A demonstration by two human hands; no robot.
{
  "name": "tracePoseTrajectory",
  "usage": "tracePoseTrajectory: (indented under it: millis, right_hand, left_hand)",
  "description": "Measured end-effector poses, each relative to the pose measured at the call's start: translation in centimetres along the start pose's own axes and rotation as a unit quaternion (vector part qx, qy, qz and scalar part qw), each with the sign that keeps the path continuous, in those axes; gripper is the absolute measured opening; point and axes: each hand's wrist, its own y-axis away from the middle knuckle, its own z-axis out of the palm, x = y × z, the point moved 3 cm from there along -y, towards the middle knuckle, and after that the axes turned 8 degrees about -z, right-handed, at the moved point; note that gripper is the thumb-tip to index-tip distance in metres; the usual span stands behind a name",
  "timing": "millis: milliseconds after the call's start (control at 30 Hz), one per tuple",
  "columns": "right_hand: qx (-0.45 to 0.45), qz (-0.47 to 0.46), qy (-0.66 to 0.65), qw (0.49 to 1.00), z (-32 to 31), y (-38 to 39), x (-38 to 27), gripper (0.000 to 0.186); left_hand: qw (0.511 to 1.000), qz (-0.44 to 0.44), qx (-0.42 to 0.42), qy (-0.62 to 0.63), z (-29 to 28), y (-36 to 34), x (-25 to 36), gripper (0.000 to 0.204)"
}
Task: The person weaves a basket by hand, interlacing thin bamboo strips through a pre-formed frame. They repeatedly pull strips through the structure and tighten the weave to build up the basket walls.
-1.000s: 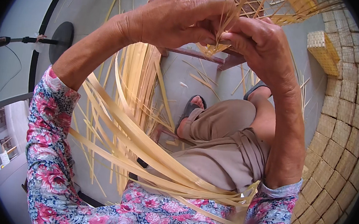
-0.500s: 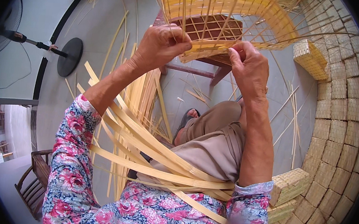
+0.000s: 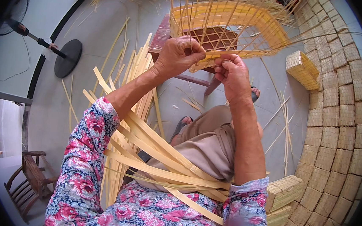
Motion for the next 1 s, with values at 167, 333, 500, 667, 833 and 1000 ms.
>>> tracePoseTrajectory:
  millis: [167, 333, 500, 667, 833, 1000]
  right_hand:
    - [0.02, -0.026, -0.186, 0.982, -0.5, -0.7, 0.5, 0.012]
    - [0.001, -0.051, -0.244, 0.969, 0.8, 0.0, -0.8, 0.014]
    - [-0.022, -0.15, -0.108, 0.982, 1.4, 0.3, -1.4, 0.012]
    - [-0.07, -0.195, 0.031, 0.978, 2.2, 0.8, -2.3, 0.023]
    - [-0.075, -0.22, 0.039, 0.972, 1.9, 0.2, -1.8, 0.014]
    - [-0.046, -0.193, 0.075, 0.977, 1.5, 0.3, -2.0, 0.035]
  left_hand:
    - [1.0, 0.005, 0.003, -0.017, 0.3, 0.0, 0.0, 0.01]
    - [1.0, 0.027, 0.001, 0.014, 0.1, 0.1, -0.1, 0.012]
    - [0.999, 0.051, 0.003, 0.005, 0.1, 0.2, 0.1, 0.011]
    - [0.999, 0.047, -0.005, 0.013, -0.3, 0.2, 0.0, 0.011]
    - [0.997, 0.066, -0.018, 0.02, -0.1, 0.3, -0.3, 0.009]
    - [0.996, 0.083, -0.021, 0.026, 0.2, 0.4, -0.5, 0.009]
